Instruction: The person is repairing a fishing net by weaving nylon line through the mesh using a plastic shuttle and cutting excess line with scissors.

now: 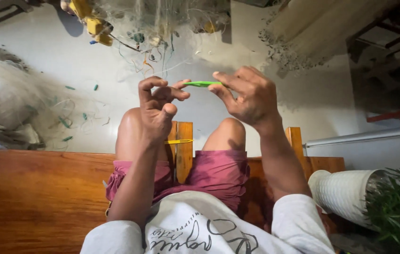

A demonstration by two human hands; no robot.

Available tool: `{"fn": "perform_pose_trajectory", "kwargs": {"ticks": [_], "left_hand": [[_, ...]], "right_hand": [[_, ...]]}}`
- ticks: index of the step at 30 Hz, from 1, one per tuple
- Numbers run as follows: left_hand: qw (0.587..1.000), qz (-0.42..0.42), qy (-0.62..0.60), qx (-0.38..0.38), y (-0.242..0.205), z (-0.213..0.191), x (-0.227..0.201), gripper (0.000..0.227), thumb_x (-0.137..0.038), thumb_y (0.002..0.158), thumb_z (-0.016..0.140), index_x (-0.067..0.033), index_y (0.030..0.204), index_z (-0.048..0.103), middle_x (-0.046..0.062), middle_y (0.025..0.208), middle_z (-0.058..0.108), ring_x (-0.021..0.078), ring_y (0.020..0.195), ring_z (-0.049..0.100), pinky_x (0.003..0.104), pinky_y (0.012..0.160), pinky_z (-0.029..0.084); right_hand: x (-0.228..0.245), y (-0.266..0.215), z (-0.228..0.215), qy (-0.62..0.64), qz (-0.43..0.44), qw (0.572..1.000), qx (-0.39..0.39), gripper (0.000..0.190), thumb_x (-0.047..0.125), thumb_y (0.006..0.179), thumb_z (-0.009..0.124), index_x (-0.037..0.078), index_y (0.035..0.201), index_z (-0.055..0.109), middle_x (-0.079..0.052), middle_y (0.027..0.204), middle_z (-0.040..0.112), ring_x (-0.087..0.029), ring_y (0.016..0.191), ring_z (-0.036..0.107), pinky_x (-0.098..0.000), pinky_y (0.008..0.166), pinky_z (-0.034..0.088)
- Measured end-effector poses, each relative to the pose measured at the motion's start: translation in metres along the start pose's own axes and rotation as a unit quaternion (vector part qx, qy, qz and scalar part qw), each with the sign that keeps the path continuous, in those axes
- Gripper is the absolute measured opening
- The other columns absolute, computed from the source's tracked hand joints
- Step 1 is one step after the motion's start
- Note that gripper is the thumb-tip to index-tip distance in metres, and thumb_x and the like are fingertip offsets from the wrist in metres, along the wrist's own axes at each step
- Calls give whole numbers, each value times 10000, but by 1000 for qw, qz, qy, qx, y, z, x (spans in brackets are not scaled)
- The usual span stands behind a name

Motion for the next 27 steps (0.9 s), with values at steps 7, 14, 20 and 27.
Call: {"fn": "perform_pose_trajectory", "kwargs": {"ticks": [7,14,20,27], "left_hand": [[999,-31,-7,-7,-1,11,-11,483,-418,981,566,-60,1216,342,203,879,694,355,1073,671,598,1084,417],[996,-77,-21,-34,-1,17,11,473,-455,942,608,-114,1185,388,207,1192,606,264,1042,669,396,920,555],[997,-74,9,-19,3,16,5,374,-445,998,544,-138,1125,373,152,1281,482,300,1134,662,266,845,538],[995,-89,-33,-40,-6,-1,10,293,-399,1057,419,-154,1172,307,151,1160,620,350,1157,670,305,849,508]], "right_hand": [[0,23,10,145,-62,987,12,130,275,944,789,158,995,814,-29,662,537,-201,606,560,-308,649,540],[27,18,40,433,6,899,-65,364,188,899,771,3,1205,701,-136,880,609,-198,707,652,-325,661,575],[53,-1,-1,496,5,855,-154,133,68,959,646,-2,1072,653,-156,1075,439,-229,911,533,-404,843,565],[44,-44,8,281,222,933,-19,392,246,953,713,47,1276,613,-205,895,647,-317,796,653,-442,671,541]]}}
Point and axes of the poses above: each hand's wrist, its own y-axis towards the middle knuckle, its own z-axis out of the palm, x = y × z, the point moved 3 cm from there along y, towards the middle knuckle
